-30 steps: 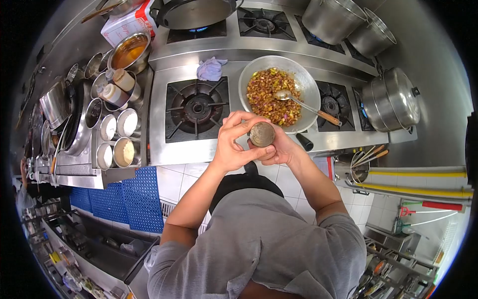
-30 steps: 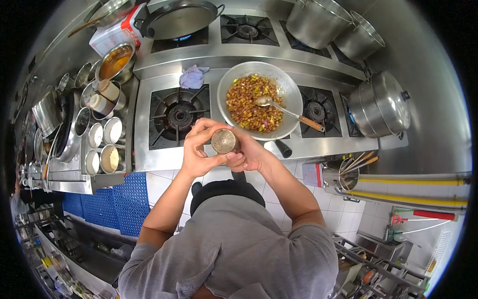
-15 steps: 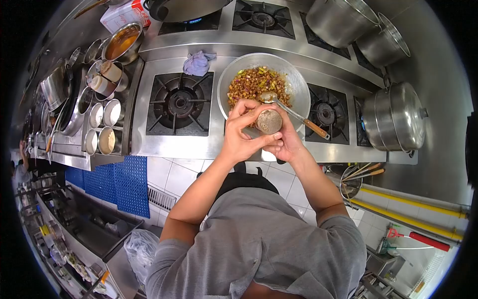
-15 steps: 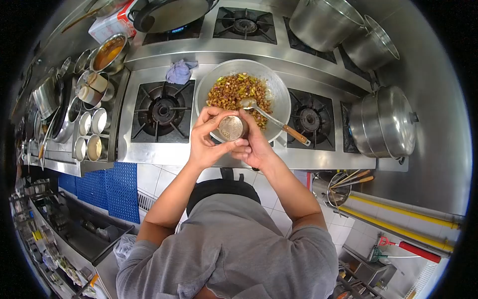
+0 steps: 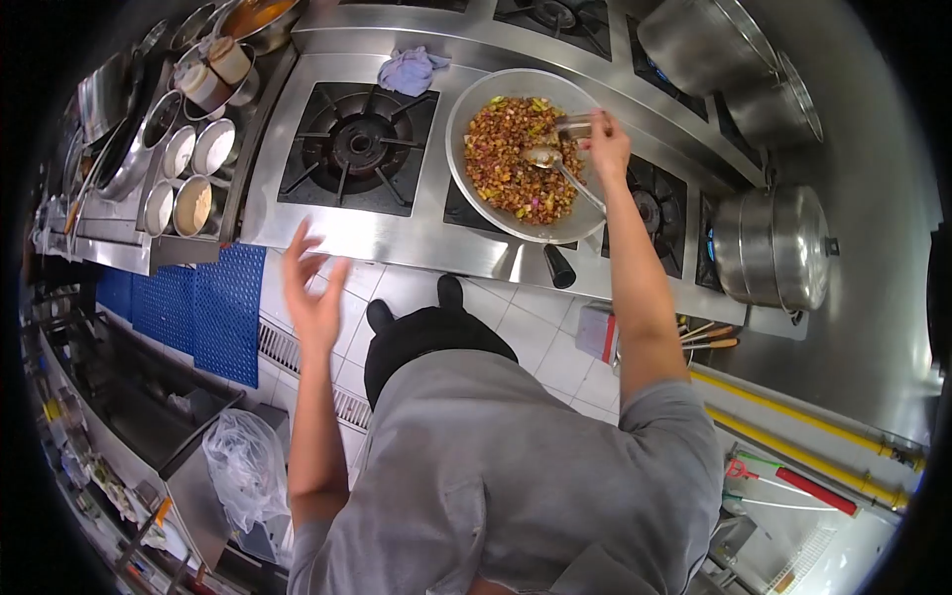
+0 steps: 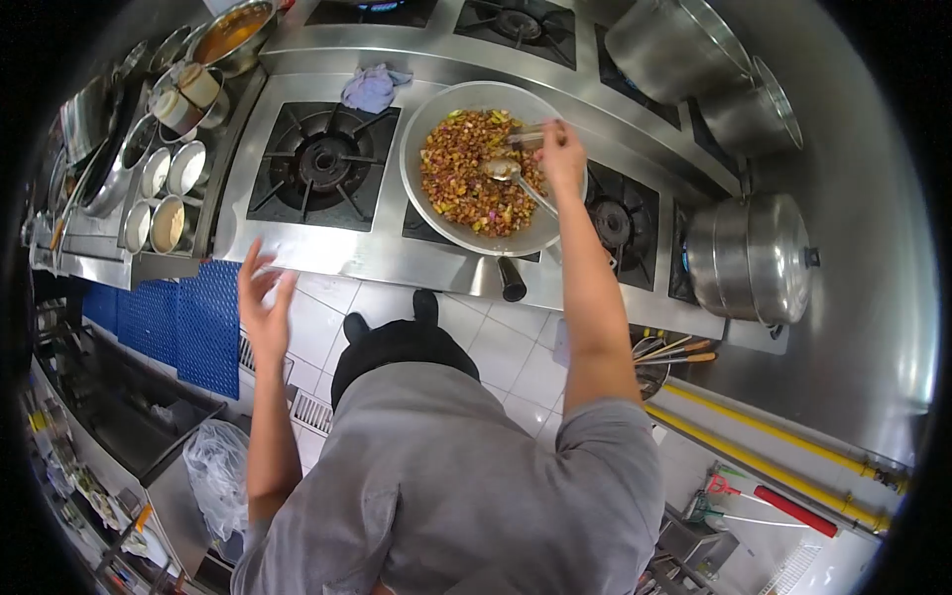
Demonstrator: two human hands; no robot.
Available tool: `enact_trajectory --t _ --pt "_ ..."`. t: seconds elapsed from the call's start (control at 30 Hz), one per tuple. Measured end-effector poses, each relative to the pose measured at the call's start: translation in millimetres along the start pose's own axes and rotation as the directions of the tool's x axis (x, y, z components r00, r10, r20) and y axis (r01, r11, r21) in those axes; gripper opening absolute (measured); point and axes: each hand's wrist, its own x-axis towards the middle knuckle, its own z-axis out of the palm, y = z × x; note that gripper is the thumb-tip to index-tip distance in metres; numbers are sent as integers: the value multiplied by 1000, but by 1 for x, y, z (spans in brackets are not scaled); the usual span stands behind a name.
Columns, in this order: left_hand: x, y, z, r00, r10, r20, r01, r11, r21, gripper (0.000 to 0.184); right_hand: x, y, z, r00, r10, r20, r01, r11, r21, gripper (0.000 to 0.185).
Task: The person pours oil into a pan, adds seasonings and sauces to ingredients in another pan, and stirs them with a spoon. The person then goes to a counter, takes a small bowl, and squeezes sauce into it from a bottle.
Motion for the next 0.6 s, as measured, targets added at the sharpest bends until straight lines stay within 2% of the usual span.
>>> enact_trajectory --t 0.03,0.07,0.13,0.2,0.27,0.3,0.33,0.4,0.43,0.47,0.53,0.6 --pt "-14 -19 -25 995 -82 -60 84 996 37 65 4 1 5 993 -37 -113 44 997 60 61" --pt "-30 -37 -49 980 -162 -117 171 983 71 62 5 4 11 994 -37 -104 43 998 54 61" --pt "-65 -75 -93 922 -314 -227 321 947 -7 57 6 11 26 996 65 57 -64 998 -22 62" --pt "-92 -99 -123 883 -351 -313 354 934 -51 53 9 10 32 999 48 8 -48 997 -57 62" --pt "-105 -106 -136 870 -350 -347 362 932 -30 51 7 10 39 993 122 2 -121 990 -75 58" --pt "-109 -106 -138 865 -340 -368 350 936 -41 51 2 9 53 992 103 69 -104 995 1 55" --pt "-111 -107 -140 860 -327 -392 334 941 -52 50 0 6 58 992 104 76 -104 995 -3 55" --pt "-113 -120 -135 852 -360 -380 360 930 -74 50 0 1 65 989 103 -108 -75 969 234 50" --pt "-112 -126 -131 882 -318 -347 351 936 34 51 -2 1 68 991 105 -82 -91 984 153 45" --pt "-113 -131 -129 912 -277 -303 331 933 144 52 -6 4 68 991 108 -81 -95 984 151 45" --pt "-121 -148 -123 931 -289 -222 350 880 322 54 -18 -1 66 997 35 68 -36 999 6 42" --pt "-148 -192 -124 866 -485 -121 497 805 324 51 -28 0 53 993 23 114 -24 1000 8 44"
